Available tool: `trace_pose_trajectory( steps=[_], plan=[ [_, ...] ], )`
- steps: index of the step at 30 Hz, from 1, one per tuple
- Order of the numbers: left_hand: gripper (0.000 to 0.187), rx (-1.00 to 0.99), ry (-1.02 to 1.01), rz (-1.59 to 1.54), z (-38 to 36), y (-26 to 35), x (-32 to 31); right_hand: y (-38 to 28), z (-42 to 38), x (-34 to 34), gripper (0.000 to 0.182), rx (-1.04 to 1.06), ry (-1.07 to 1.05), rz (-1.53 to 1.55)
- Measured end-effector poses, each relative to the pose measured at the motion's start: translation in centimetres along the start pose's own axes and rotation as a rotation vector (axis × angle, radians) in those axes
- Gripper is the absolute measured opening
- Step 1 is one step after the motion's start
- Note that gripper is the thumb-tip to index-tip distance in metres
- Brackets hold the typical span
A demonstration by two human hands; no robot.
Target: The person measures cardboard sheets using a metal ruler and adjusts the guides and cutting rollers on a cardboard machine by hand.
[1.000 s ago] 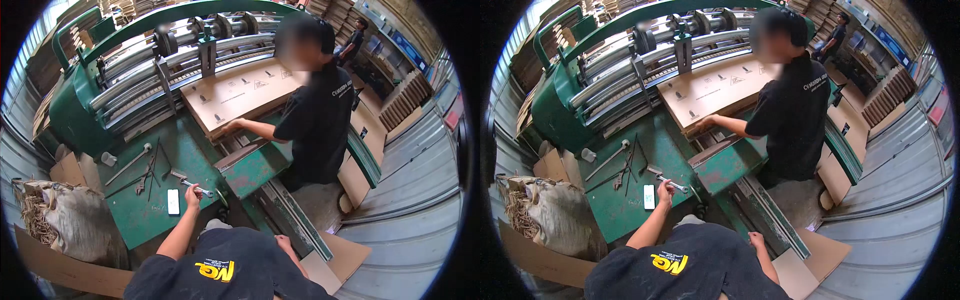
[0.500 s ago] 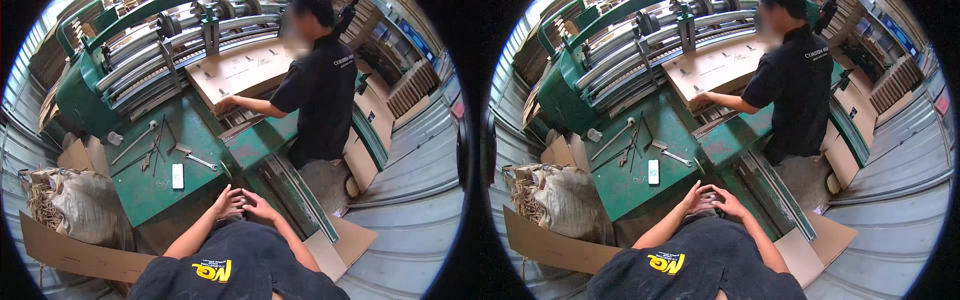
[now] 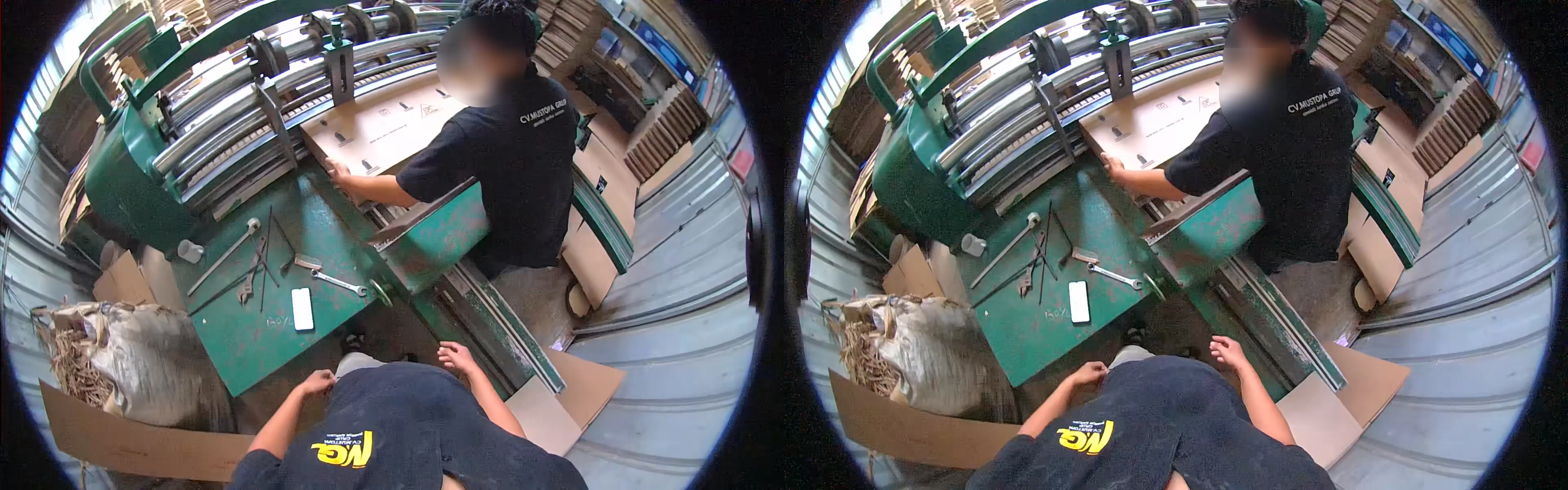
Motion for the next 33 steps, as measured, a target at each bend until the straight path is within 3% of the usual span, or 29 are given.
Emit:
trace_pose_trajectory(
  steps=[3, 6, 7, 9, 13, 18, 21, 24, 26, 27, 33],
  plan=[
    [0.022, -0.468, 0.319, -0.242, -1.6, 0.8, 1.5, 3.8, 1.5, -1.0, 0.045, -0.143, 0.031, 0.091],
    [0.025, -0.414, 0.257, -0.204, -3.8, 6.0, 2.9, 5.0, 1.7, -3.0, 0.044, -0.204, 0.074, -0.050],
    [0.025, -0.407, 0.245, -0.207, -2.9, 5.3, 3.5, 4.9, 2.1, -3.9, 0.044, -0.216, 0.080, -0.046],
    [0.029, -0.505, 0.306, -0.311, -0.8, 4.2, 4.8, 4.1, 3.0, -5.9, 0.043, -0.103, 0.068, -0.349],
    [0.032, -0.455, 0.338, -0.310, 2.3, 0.7, 7.5, 2.2, 3.7, -8.5, 0.039, -0.004, 0.125, -0.485],
    [0.032, -0.357, 0.326, -0.284, -0.9, 4.9, 10.6, 1.7, 2.4, -9.6, 0.039, -0.024, 0.231, -0.381],
    [0.033, -0.238, 0.354, -0.081, -2.6, 6.6, 12.1, 2.6, 0.6, -10.3, 0.038, -0.062, 0.261, -0.475],
    [0.031, -0.360, 0.269, -0.261, -1.6, 5.8, 12.7, 4.1, -0.7, -10.6, 0.034, -0.109, 0.301, -0.426],
    [0.030, -0.324, 0.266, -0.128, 0.7, 1.5, 13.1, 6.0, -0.8, -10.8, 0.032, -0.124, 0.348, -0.314],
    [0.029, -0.279, 0.278, -0.009, 1.1, 1.6, 13.7, 6.6, -0.6, -10.9, 0.031, -0.140, 0.378, -0.216],
    [0.026, -0.240, 0.359, -0.035, 4.1, 4.8, 17.3, 5.4, 2.3, -10.5, 0.024, -0.128, 0.415, 0.003]
  ],
)
Point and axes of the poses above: each hand's wrist, its own z-axis towards the middle knuckle, its own x-axis out of the back of the hand, y = z × x, the point moved 4 cm from there along z, towards the middle knuckle, and after that the axes turned 1 degree about -x, right-handed, at the moved point
